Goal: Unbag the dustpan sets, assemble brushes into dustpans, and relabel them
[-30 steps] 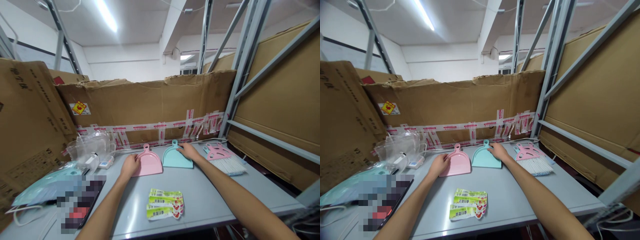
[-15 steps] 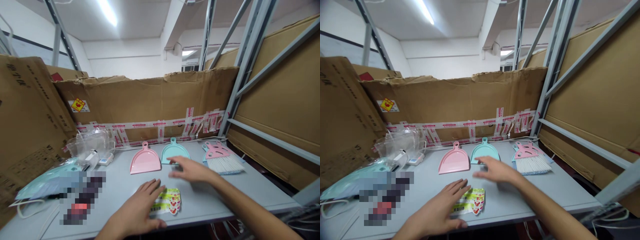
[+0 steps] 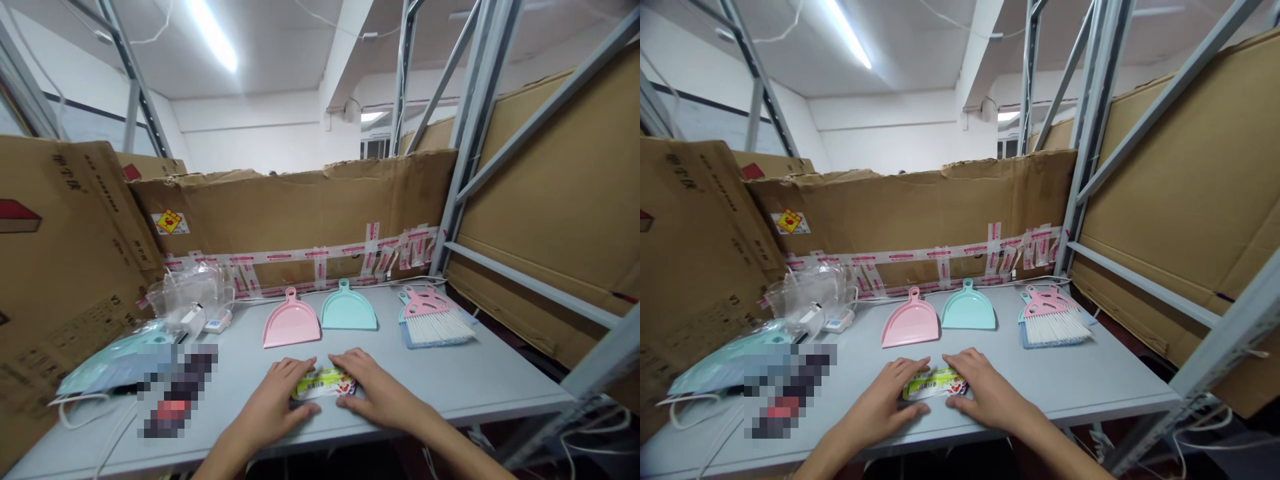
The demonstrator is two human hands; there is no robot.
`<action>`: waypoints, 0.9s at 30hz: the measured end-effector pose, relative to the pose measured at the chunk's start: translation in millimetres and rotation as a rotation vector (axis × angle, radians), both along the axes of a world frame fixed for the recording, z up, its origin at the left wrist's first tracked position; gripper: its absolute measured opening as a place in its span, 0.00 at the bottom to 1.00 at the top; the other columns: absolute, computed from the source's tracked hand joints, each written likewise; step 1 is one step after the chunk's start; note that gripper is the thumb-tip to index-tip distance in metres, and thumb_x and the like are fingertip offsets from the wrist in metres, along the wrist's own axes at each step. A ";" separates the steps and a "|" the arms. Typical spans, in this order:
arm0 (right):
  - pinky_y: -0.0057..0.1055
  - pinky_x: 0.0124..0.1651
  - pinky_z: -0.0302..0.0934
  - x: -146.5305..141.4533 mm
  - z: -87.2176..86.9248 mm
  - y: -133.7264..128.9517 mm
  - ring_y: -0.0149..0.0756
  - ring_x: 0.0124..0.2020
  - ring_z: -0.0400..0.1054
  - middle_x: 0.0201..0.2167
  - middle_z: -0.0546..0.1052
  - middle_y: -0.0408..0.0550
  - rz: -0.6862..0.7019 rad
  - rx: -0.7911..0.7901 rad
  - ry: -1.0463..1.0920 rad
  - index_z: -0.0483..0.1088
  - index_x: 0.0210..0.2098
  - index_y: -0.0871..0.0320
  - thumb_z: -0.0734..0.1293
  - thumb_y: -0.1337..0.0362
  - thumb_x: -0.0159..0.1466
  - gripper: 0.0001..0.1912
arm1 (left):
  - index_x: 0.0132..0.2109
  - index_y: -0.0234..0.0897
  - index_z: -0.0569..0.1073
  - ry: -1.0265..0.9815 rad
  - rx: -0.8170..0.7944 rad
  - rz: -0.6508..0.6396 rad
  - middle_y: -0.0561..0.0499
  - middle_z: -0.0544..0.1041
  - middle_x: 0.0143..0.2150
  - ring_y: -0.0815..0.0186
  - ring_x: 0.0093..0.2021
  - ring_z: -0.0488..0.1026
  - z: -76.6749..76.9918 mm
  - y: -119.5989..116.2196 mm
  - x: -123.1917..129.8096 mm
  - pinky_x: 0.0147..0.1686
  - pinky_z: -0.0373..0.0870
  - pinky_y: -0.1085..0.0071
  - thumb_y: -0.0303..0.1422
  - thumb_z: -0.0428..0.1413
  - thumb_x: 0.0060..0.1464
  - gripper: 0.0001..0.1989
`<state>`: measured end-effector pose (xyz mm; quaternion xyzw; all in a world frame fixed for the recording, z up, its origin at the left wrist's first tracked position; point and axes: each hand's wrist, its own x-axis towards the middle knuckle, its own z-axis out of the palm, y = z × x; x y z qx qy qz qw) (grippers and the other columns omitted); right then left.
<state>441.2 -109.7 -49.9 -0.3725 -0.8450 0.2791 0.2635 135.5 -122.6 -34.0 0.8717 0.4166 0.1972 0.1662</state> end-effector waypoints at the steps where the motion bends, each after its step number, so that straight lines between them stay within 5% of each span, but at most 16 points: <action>1: 0.55 0.77 0.58 -1.2 -0.8 0.5 0.55 0.71 0.63 0.70 0.74 0.60 -0.002 0.000 0.014 0.65 0.78 0.53 0.76 0.57 0.70 0.40 | 0.78 0.52 0.67 -0.017 -0.013 0.000 0.44 0.80 0.67 0.49 0.65 0.75 0.4 1.5 -0.2 0.67 0.73 0.49 0.42 0.67 0.68 0.36; 7: 0.55 0.75 0.60 -10.9 -2.6 -3.5 0.55 0.70 0.66 0.68 0.76 0.61 0.026 0.024 0.065 0.68 0.76 0.54 0.77 0.52 0.71 0.38 | 0.75 0.50 0.72 -0.077 0.008 0.008 0.43 0.82 0.64 0.51 0.65 0.77 -6.3 5.4 -1.3 0.68 0.74 0.52 0.42 0.65 0.69 0.30; 11: 0.55 0.76 0.60 16.2 4.7 9.4 0.53 0.72 0.66 0.71 0.75 0.58 -0.066 0.100 0.130 0.69 0.74 0.51 0.74 0.48 0.73 0.34 | 0.73 0.49 0.74 -0.108 0.050 0.081 0.41 0.78 0.71 0.49 0.70 0.74 -3.7 4.3 -11.0 0.71 0.72 0.50 0.48 0.62 0.71 0.28; 15: 0.51 0.65 0.71 79.1 38.8 70.5 0.51 0.56 0.79 0.59 0.84 0.56 -0.434 0.198 0.164 0.79 0.63 0.53 0.70 0.49 0.74 0.23 | 0.69 0.45 0.76 -0.201 0.124 0.156 0.40 0.79 0.69 0.50 0.68 0.76 28.2 33.4 -17.6 0.71 0.71 0.49 0.49 0.57 0.74 0.24; 18: 0.43 0.62 0.71 111.2 71.1 131.6 0.50 0.53 0.81 0.52 0.87 0.57 -0.708 0.248 0.117 0.81 0.56 0.56 0.70 0.55 0.74 0.17 | 0.62 0.41 0.79 -0.271 0.251 0.277 0.40 0.83 0.63 0.51 0.62 0.79 59.1 81.3 -14.4 0.66 0.75 0.53 0.47 0.55 0.74 0.21; 20: 0.38 0.59 0.71 111.3 82.1 163.9 0.48 0.52 0.82 0.51 0.87 0.59 -0.750 0.228 -0.017 0.81 0.55 0.59 0.69 0.58 0.76 0.15 | 0.58 0.38 0.80 -0.299 0.321 0.385 0.39 0.84 0.60 0.51 0.61 0.80 69.5 115.5 -11.5 0.65 0.74 0.56 0.45 0.56 0.73 0.19; 23: 0.35 0.56 0.70 86.3 72.1 189.3 0.47 0.52 0.82 0.50 0.87 0.60 -0.680 0.203 -0.147 0.82 0.52 0.62 0.71 0.58 0.75 0.14 | 0.60 0.37 0.79 -0.226 0.370 0.553 0.38 0.83 0.60 0.49 0.64 0.77 59.7 152.4 -12.6 0.68 0.70 0.54 0.40 0.54 0.73 0.17; 27: 0.36 0.66 0.64 50.9 27.0 194.1 0.48 0.62 0.77 0.59 0.83 0.62 -0.637 0.238 -0.179 0.79 0.60 0.63 0.70 0.58 0.76 0.19 | 0.64 0.35 0.77 -0.008 0.351 0.575 0.35 0.80 0.64 0.46 0.65 0.76 22.3 165.3 -27.6 0.69 0.68 0.53 0.35 0.54 0.70 0.20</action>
